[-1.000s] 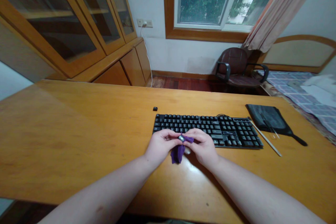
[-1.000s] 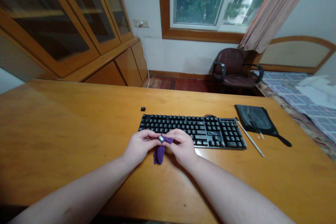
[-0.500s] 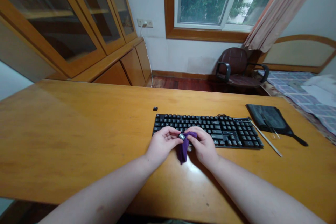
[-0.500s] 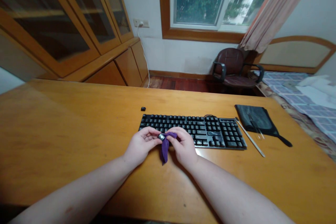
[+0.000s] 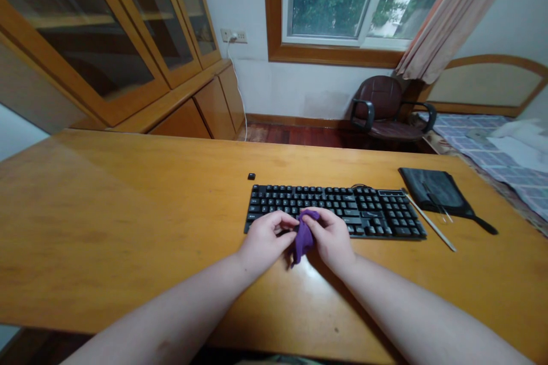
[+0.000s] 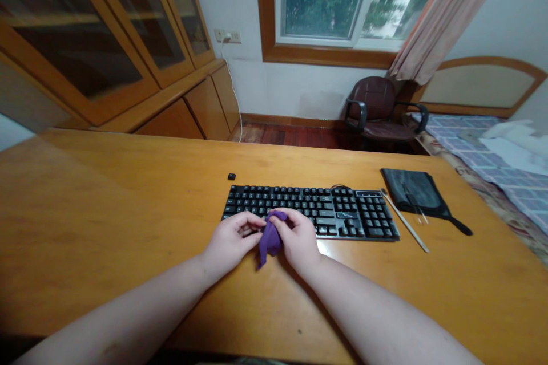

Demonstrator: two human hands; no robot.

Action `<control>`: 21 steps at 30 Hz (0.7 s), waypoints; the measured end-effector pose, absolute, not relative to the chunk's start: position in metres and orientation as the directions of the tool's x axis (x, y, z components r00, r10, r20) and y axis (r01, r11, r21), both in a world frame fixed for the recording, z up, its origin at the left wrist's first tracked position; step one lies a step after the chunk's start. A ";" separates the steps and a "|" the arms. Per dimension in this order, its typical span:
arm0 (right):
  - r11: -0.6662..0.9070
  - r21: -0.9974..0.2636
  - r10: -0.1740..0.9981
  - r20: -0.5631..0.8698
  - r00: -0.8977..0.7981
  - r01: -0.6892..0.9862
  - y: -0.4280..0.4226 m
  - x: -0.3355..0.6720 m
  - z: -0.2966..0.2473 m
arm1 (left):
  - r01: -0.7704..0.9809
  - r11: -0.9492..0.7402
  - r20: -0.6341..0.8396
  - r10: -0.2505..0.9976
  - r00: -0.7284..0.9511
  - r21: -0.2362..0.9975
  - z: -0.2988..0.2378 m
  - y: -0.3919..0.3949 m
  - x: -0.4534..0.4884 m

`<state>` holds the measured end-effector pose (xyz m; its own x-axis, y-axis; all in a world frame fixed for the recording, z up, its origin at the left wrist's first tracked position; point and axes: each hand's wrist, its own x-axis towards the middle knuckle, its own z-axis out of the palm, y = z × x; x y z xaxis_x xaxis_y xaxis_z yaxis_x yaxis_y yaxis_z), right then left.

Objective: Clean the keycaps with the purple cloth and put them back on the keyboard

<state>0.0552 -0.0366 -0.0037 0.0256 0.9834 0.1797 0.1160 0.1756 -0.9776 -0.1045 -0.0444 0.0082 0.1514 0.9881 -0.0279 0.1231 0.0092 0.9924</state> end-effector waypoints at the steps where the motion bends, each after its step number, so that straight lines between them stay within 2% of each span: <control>1: 0.163 -0.982 0.984 0.169 0.056 0.093 -0.035 0.056 -0.004 | 0.085 0.040 -0.051 0.989 0.137 0.996 0.009 -0.044 -0.104; 5: 0.338 -0.935 0.939 0.327 -0.102 0.109 -0.036 0.059 -0.002 | -0.009 0.089 -0.087 0.988 0.126 0.996 0.011 -0.042 -0.104; 7: 0.381 -0.913 0.920 0.358 -0.162 0.146 -0.038 0.060 0.000 | -0.013 0.083 -0.080 0.985 0.153 0.996 0.012 -0.043 -0.104; 11: 0.296 -0.934 0.955 0.285 -0.084 0.199 -0.040 0.058 -0.001 | -0.048 0.106 -0.096 0.979 0.178 0.993 0.016 -0.044 -0.104; 15: 0.257 -0.953 0.962 0.268 0.055 0.162 -0.040 0.055 -0.009 | -0.125 0.160 -0.139 0.978 0.156 0.979 0.022 -0.045 -0.105; 21: 0.336 -0.928 0.942 0.334 -0.040 0.163 -0.043 0.055 -0.009 | -0.184 0.175 -0.145 0.975 0.167 0.967 0.023 -0.044 -0.107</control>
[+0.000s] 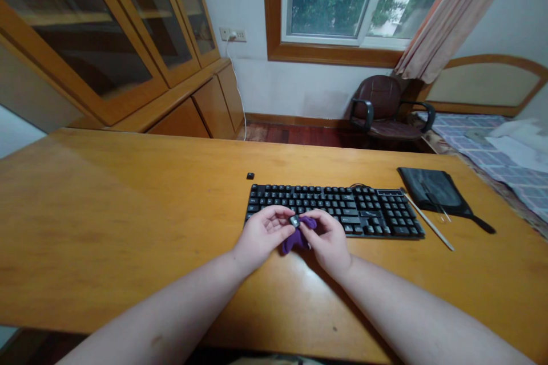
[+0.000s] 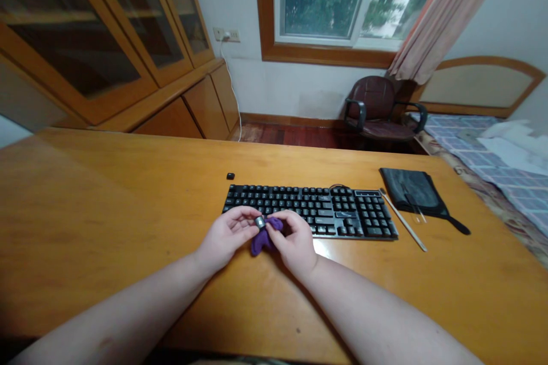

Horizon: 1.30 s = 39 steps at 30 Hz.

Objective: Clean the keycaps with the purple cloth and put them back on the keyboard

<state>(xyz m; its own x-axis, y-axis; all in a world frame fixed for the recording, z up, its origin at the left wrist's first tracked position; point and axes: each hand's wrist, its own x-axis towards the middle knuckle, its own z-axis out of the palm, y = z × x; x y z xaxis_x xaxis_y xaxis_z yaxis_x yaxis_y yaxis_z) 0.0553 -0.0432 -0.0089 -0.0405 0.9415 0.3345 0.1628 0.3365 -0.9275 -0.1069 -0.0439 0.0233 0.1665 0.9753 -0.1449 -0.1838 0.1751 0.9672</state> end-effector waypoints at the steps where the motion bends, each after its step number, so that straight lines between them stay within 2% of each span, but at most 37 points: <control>1: 0.351 -0.921 0.936 0.345 -0.064 0.171 -0.044 0.056 -0.008 | -0.179 0.176 -0.146 0.974 0.172 0.968 0.022 -0.044 -0.107; 6: 0.439 -0.872 0.898 0.422 -0.122 0.218 -0.045 0.057 -0.003 | -0.125 0.144 -0.119 0.975 0.186 0.982 0.018 -0.043 -0.108; 11: 0.574 -0.771 0.818 0.525 -0.234 0.276 -0.046 0.058 0.000 | 0.114 -0.126 0.100 0.973 0.208 0.985 0.024 -0.041 -0.114; 14: 0.621 -0.730 0.780 0.542 -0.311 0.285 -0.046 0.058 -0.002 | 0.238 -0.223 0.162 0.954 0.252 0.945 0.026 -0.041 -0.115; 18: 0.628 -0.723 0.772 0.533 -0.345 0.288 -0.046 0.059 -0.004 | 0.332 -0.235 0.163 0.959 0.231 0.913 0.026 -0.037 -0.119; 22: 0.612 -0.731 0.789 0.539 -0.294 0.301 -0.045 0.059 -0.001 | 0.428 -0.194 0.118 0.973 0.198 0.883 0.035 -0.027 -0.141; 24: 0.604 -0.737 0.796 0.541 -0.270 0.304 -0.045 0.059 0.001 | 0.539 -0.210 0.129 0.974 0.183 0.816 0.042 -0.022 -0.156; 25: 0.602 -0.739 0.798 0.541 -0.265 0.303 -0.045 0.059 0.001 | 0.625 -0.237 0.143 0.970 0.197 0.744 0.046 -0.020 -0.162; 27: 0.599 -0.742 0.800 0.539 -0.263 0.301 -0.045 0.060 0.002 | 0.734 -0.328 0.153 0.942 0.297 0.594 0.051 -0.018 -0.172; 29: 0.595 -0.745 0.803 0.533 -0.268 0.303 -0.046 0.060 0.002 | 0.766 -0.421 0.122 0.901 0.417 0.486 0.052 -0.019 -0.176; 33: 0.582 -0.749 0.812 0.519 -0.267 0.315 -0.045 0.060 0.002 | 0.787 -0.500 0.033 0.850 0.525 0.361 0.049 -0.020 -0.173; 39: 0.600 -0.735 0.800 0.536 -0.271 0.315 -0.044 0.059 0.004 | 0.830 -0.500 -0.008 0.855 0.518 0.245 0.046 -0.019 -0.171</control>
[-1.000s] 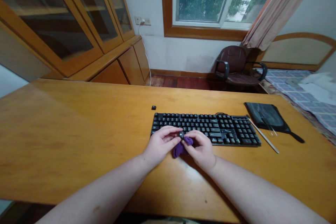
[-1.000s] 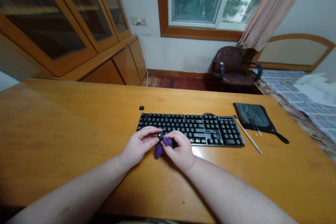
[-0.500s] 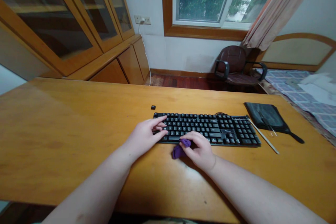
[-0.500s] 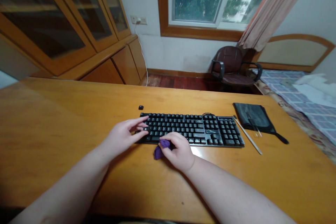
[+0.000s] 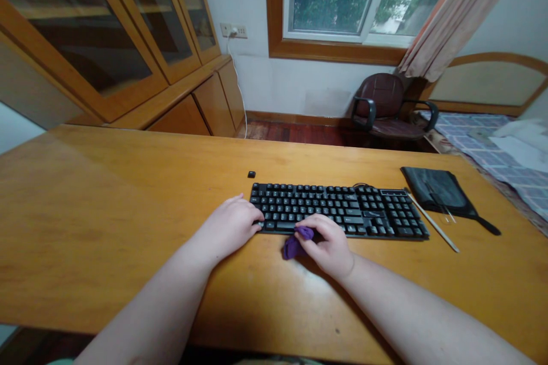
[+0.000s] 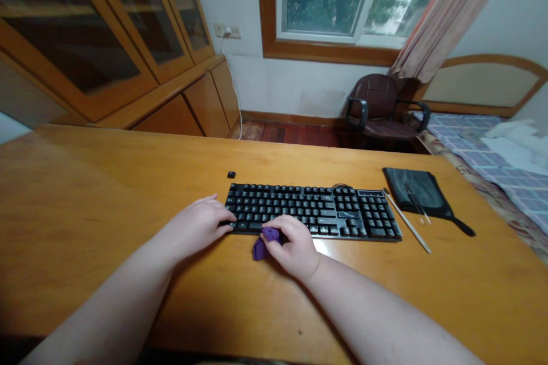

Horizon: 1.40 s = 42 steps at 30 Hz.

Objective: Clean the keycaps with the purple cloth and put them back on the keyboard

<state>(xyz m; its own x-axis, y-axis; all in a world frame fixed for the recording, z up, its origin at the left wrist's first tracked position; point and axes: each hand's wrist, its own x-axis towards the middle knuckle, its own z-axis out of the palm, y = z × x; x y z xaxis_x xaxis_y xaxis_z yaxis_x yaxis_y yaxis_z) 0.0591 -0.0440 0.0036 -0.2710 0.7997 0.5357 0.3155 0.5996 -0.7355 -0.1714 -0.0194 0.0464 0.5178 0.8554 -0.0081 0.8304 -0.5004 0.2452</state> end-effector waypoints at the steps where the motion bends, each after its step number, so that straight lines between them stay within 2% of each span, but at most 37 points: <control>1: 0.599 -0.735 0.800 0.535 -0.272 0.316 -0.044 0.059 0.003 | 0.838 -0.496 -0.016 0.859 0.512 0.228 0.047 -0.019 -0.171; 10: 0.615 -0.725 0.788 0.546 -0.283 0.311 -0.043 0.060 -0.001 | 0.872 -0.463 -0.064 0.877 0.477 0.157 0.052 -0.018 -0.167; 20: 0.618 -0.721 0.785 0.547 -0.290 0.313 -0.044 0.060 0.001 | 0.869 -0.464 -0.094 0.870 0.483 0.170 0.052 -0.019 -0.166; 27: 0.610 -0.729 0.791 0.536 -0.294 0.310 -0.044 0.060 0.000 | 0.882 -0.410 -0.094 0.893 0.440 0.233 0.050 -0.019 -0.164; 37: 0.612 -0.726 0.790 0.536 -0.298 0.313 -0.043 0.060 -0.001 | 0.925 -0.321 -0.168 0.920 0.355 0.203 0.052 -0.019 -0.165; 42: 0.614 -0.723 0.788 0.537 -0.301 0.317 -0.043 0.060 0.000 | 0.919 -0.342 -0.170 0.911 0.375 0.195 0.053 -0.018 -0.163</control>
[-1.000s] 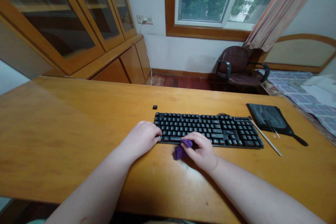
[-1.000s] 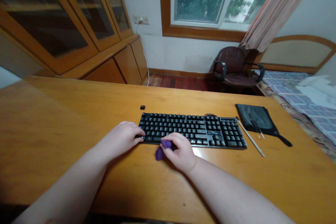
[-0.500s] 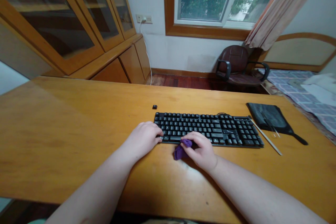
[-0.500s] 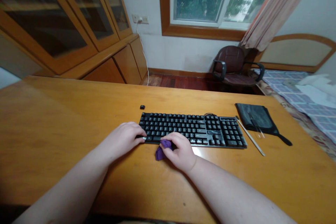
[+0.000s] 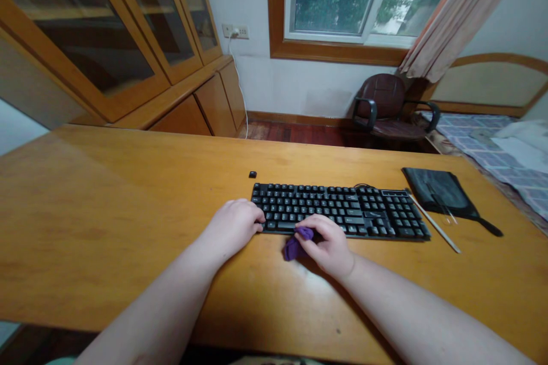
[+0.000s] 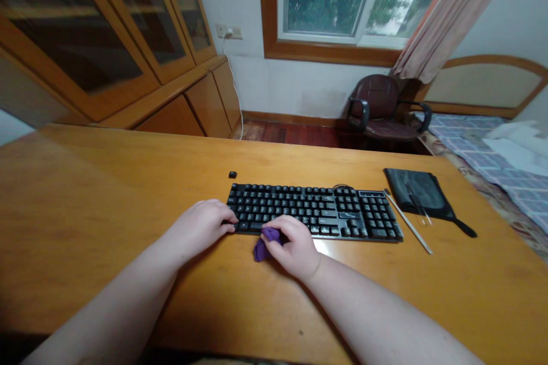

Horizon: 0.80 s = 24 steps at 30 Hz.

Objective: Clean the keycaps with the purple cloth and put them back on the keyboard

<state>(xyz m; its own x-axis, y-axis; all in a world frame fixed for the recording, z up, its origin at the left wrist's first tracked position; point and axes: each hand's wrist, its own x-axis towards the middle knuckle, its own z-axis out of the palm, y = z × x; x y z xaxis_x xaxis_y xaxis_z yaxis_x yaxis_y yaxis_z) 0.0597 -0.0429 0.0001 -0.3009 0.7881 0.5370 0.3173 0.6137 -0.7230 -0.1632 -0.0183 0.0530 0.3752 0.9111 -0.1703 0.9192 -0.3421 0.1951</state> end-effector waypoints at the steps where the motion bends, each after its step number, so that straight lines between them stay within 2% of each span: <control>1: 0.613 -0.724 0.789 0.537 -0.300 0.318 -0.043 0.059 0.000 | 0.918 -0.345 -0.167 0.911 0.378 0.195 0.053 -0.018 -0.163; 4: 0.613 -0.724 0.789 0.537 -0.299 0.316 -0.042 0.059 -0.001 | 0.915 -0.363 -0.165 0.906 0.391 0.177 0.054 -0.018 -0.161; 11: 0.617 -0.720 0.786 0.542 -0.298 0.316 -0.043 0.059 0.000 | 0.904 -0.426 -0.151 0.892 0.425 0.031 0.049 -0.020 -0.154; 14: 0.611 -0.727 0.790 0.534 -0.302 0.314 -0.044 0.059 0.000 | 0.908 -0.415 -0.133 0.898 0.419 0.059 0.050 -0.022 -0.157; 19: 0.605 -0.748 0.791 0.524 -0.317 0.272 -0.042 0.059 -0.002 | 0.926 -0.309 -0.054 0.943 0.327 0.218 0.060 -0.016 -0.174; 24: 0.649 -0.725 0.748 0.553 -0.367 0.231 -0.041 0.060 -0.003 | 0.969 -0.149 0.059 0.988 0.140 0.196 0.053 0.027 -0.194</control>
<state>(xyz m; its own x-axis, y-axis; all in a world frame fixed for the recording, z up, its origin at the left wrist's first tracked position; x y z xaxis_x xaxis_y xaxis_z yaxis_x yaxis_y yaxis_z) 0.0601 -0.0407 -0.0031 -0.3673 0.7480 0.5528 0.2313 0.6491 -0.7247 -0.1939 0.0268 0.0529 0.1402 0.9883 0.0594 0.9692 -0.1492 0.1960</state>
